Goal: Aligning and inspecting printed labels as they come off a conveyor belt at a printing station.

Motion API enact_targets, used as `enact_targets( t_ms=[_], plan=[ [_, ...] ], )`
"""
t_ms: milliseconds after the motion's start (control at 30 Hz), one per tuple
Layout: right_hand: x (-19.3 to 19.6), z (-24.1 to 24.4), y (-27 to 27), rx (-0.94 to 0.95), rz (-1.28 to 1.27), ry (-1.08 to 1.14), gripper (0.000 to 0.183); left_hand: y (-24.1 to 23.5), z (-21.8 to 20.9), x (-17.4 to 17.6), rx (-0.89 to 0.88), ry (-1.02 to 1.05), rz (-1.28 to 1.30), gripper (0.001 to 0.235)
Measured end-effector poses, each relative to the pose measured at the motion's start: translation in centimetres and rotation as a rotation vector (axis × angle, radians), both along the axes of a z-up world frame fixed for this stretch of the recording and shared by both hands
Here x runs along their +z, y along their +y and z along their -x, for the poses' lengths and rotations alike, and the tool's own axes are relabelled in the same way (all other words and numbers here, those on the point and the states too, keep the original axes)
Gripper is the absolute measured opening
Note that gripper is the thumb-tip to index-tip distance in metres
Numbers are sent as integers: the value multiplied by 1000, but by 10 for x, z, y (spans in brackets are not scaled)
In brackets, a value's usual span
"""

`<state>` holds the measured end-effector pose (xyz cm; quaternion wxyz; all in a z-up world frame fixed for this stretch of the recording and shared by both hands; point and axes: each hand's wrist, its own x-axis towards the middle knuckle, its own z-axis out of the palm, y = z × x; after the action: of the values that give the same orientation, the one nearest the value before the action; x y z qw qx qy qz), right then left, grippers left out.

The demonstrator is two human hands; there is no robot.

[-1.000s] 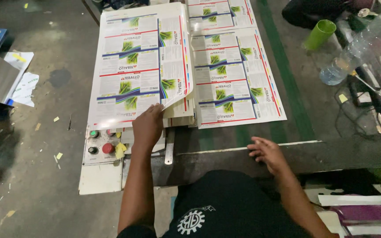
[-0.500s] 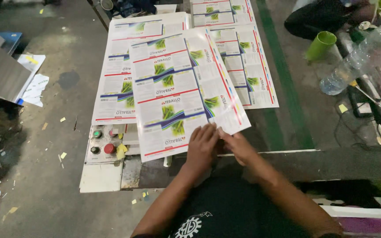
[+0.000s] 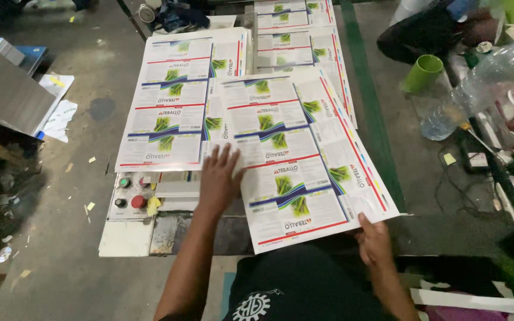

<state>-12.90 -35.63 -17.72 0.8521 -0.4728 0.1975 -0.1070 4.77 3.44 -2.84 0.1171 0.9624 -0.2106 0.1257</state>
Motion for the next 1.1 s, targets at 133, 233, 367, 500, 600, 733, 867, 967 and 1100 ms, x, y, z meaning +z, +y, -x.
enact_targets(
  t_ms=[133,233,367,500,600,733,867,967,1100],
  plan=[
    [12,11,-10,-15,53,3,40,17,-3,13,169,38,-25,78],
    [7,12,-18,-64,66,113,38,21,-6,3,244,98,-88,95],
    [-3,21,-22,-95,113,240,33,31,-13,-26,237,20,-95,88],
    [-23,30,-25,-74,118,222,33,32,-16,0,218,12,-61,74],
    [-24,30,-19,-94,124,182,33,34,-12,21,184,85,-41,58],
    [-20,30,-3,-110,150,244,33,38,-15,28,158,110,-28,41],
    [-24,18,10,-50,154,247,34,48,-24,12,124,34,-14,39],
    [-23,-4,19,-35,167,279,36,53,-24,11,99,2,-9,41],
    [-23,-31,15,-19,184,348,36,51,-22,8,84,12,-42,45]
  ],
)
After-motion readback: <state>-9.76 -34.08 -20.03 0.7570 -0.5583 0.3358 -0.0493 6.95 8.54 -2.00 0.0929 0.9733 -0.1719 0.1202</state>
